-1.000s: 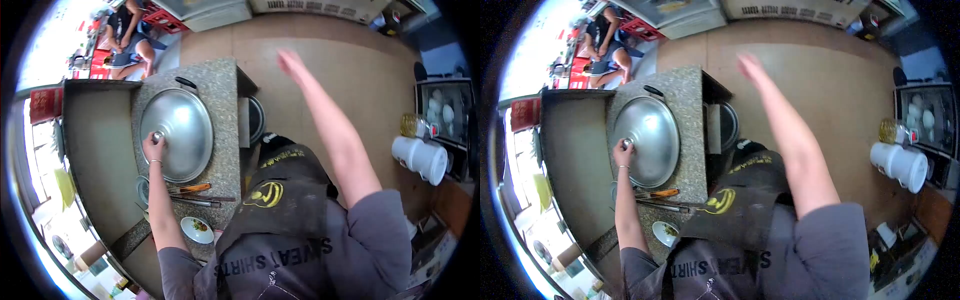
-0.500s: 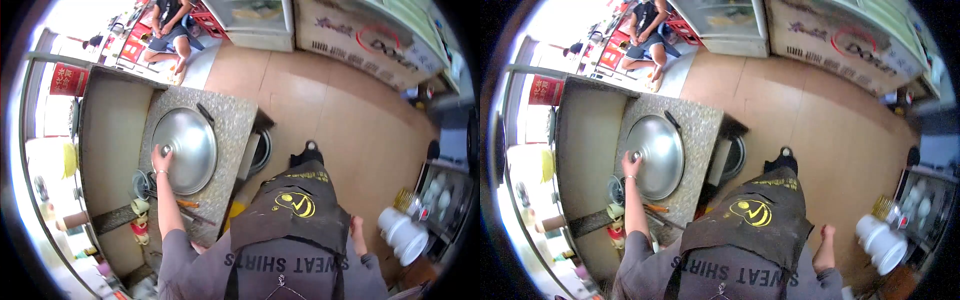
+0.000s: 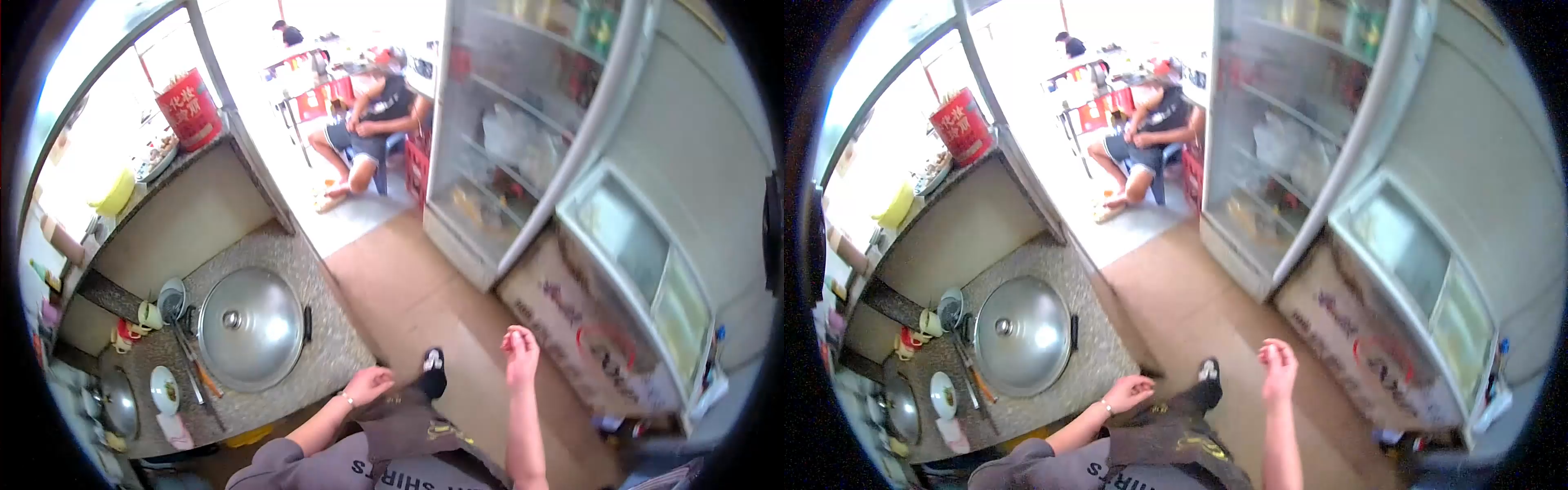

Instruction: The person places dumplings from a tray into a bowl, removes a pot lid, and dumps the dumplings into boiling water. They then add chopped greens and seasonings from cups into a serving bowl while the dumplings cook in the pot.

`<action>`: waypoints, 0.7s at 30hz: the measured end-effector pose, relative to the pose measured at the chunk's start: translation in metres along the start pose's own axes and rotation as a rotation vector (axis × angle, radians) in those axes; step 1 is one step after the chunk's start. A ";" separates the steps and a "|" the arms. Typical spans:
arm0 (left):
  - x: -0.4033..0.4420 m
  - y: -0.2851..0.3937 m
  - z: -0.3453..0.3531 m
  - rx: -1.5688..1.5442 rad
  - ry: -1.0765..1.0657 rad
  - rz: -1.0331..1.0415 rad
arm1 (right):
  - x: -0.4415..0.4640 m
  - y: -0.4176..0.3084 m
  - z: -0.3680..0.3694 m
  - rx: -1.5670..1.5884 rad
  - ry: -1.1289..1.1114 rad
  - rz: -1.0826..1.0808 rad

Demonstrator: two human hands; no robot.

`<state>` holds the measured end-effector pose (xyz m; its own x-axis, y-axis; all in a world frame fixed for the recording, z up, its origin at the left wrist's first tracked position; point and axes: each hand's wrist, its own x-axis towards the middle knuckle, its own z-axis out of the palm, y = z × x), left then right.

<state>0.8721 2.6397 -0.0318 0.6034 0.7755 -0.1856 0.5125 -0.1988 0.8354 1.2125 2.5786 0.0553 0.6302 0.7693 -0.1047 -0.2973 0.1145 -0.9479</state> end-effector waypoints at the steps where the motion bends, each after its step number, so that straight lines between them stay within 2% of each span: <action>1: 0.022 -0.013 -0.004 -0.075 0.057 -0.048 | 0.006 -0.047 0.051 0.156 -0.193 -0.060; 2: 0.047 -0.021 -0.010 -0.155 0.102 -0.093 | 0.014 -0.087 0.086 0.186 -0.485 -0.164; 4: 0.099 -0.014 -0.031 -0.210 0.243 -0.148 | 0.020 -0.151 0.138 0.323 -0.923 -0.300; 5: 0.127 -0.009 -0.042 -0.160 0.295 -0.193 | 0.034 -0.184 0.175 0.503 -1.216 -0.428; 7: 0.183 0.010 -0.062 -0.232 0.381 -0.207 | 0.056 -0.232 0.221 0.692 -1.509 -0.215; 9: 0.239 0.012 -0.068 -0.341 0.435 -0.162 | 0.088 -0.230 0.241 0.731 -1.543 -0.086; 10: 0.259 0.013 -0.070 -0.423 0.454 -0.141 | 0.104 -0.222 0.243 0.553 -1.527 -0.062; 11: 0.279 0.017 -0.070 -0.430 0.479 -0.142 | 0.119 -0.206 0.247 0.552 -1.552 -0.053; 13: 0.311 0.026 -0.075 -0.412 0.405 -0.074 | 0.150 -0.162 0.265 0.442 -1.616 -0.317; 14: 0.322 0.030 -0.080 -0.406 0.428 -0.090 | 0.174 -0.145 0.282 0.463 -1.634 -0.306; 16: 0.342 0.032 -0.096 -0.395 0.291 0.004 | 0.221 -0.117 0.322 0.536 -1.966 -0.446; 19: 0.375 0.004 -0.131 -0.448 0.269 -0.158 | 0.289 -0.149 0.380 0.612 -2.018 -0.270; 20: 0.390 -0.019 -0.138 -0.389 0.383 -0.098 | 0.316 -0.169 0.405 0.632 -2.028 -0.183; 21: 0.404 -0.035 -0.153 -0.330 0.412 -0.155 | 0.344 -0.181 0.430 0.649 -2.030 -0.091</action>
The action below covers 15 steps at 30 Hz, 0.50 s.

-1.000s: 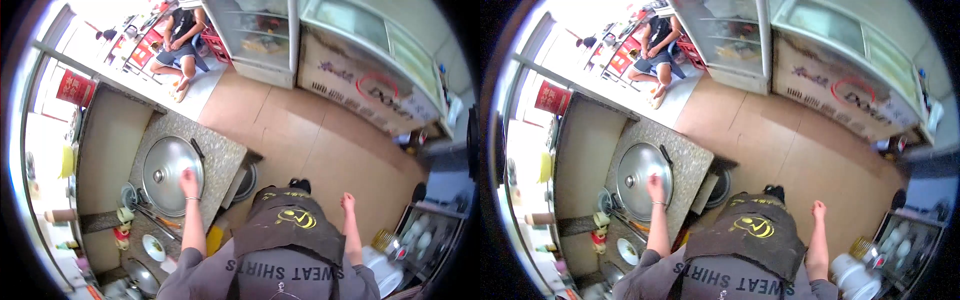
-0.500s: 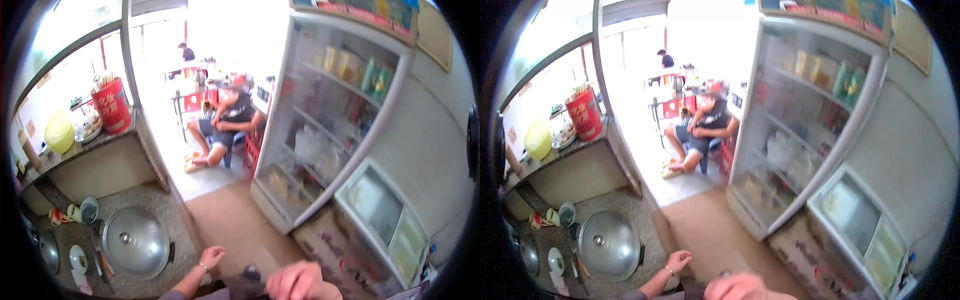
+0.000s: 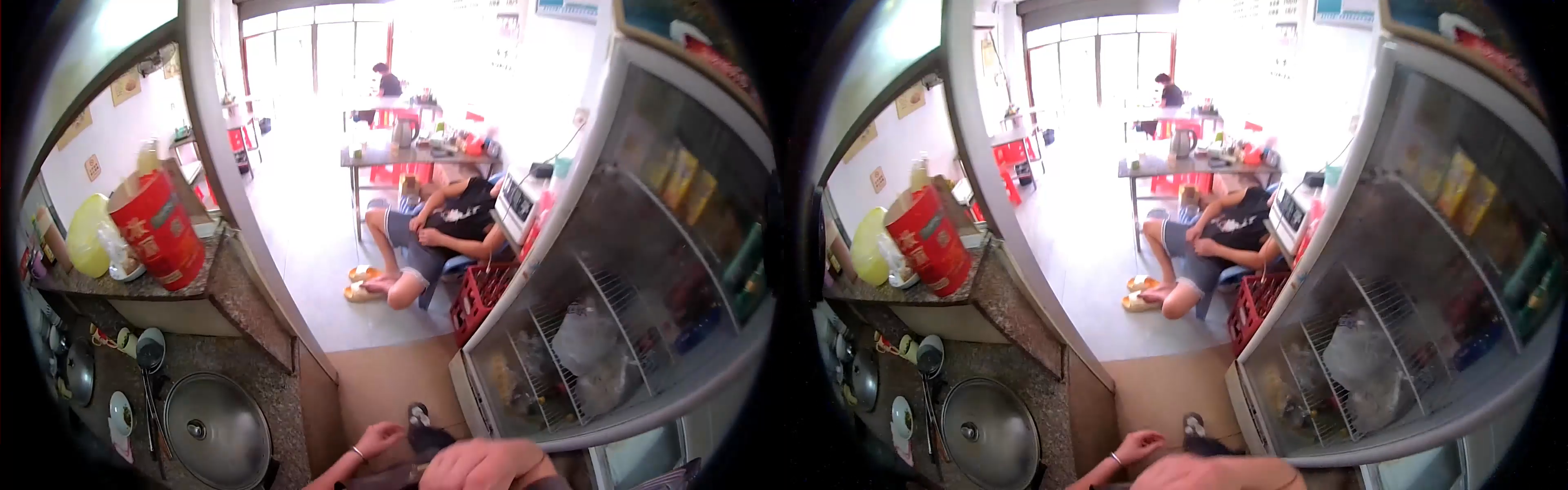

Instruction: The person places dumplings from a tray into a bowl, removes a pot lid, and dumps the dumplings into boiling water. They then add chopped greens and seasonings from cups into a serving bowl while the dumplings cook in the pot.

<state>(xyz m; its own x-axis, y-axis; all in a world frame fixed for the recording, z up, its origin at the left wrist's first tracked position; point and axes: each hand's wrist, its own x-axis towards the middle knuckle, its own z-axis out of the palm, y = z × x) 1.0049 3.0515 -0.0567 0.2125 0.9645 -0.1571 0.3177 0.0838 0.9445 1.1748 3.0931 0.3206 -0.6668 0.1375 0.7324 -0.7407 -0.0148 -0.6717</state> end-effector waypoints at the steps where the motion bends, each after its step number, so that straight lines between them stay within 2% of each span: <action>1: 0.022 -0.009 -0.010 0.089 0.064 -0.056 | 0.012 -0.009 -0.035 -0.002 0.028 -0.062; 2: 0.044 -0.011 -0.023 0.099 0.114 -0.003 | 0.023 -0.019 -0.072 -0.010 0.060 -0.126; 6: 0.120 0.022 -0.073 -0.129 0.303 -0.152 | 0.079 -0.031 -0.216 -0.105 -0.052 -0.310; 9: 0.165 0.047 -0.116 -0.257 0.404 -0.271 | 0.140 -0.023 -0.283 -0.120 0.037 -0.483; 10: 0.175 0.062 -0.131 -0.169 0.467 -0.285 | 0.158 0.011 -0.324 -0.037 -0.252 -0.824; 11: 0.183 0.057 -0.142 -0.214 0.529 -0.309 | 0.175 0.026 -0.345 0.036 -0.267 -0.820; 13: 0.203 0.049 -0.166 -0.284 0.626 -0.352 | 0.195 0.045 -0.388 0.080 -0.232 -0.627; 15: 0.228 0.020 -0.184 -0.337 0.650 -0.360 | 0.193 0.034 -0.438 0.064 -0.202 -0.433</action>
<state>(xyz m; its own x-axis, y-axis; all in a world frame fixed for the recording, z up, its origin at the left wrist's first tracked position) 0.8899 3.3187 -0.0206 -0.4609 0.8080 -0.3670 -0.0531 0.3877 0.9203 1.0569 3.5527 0.3904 -0.2935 -0.0507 0.9546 -0.9532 -0.0602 -0.2962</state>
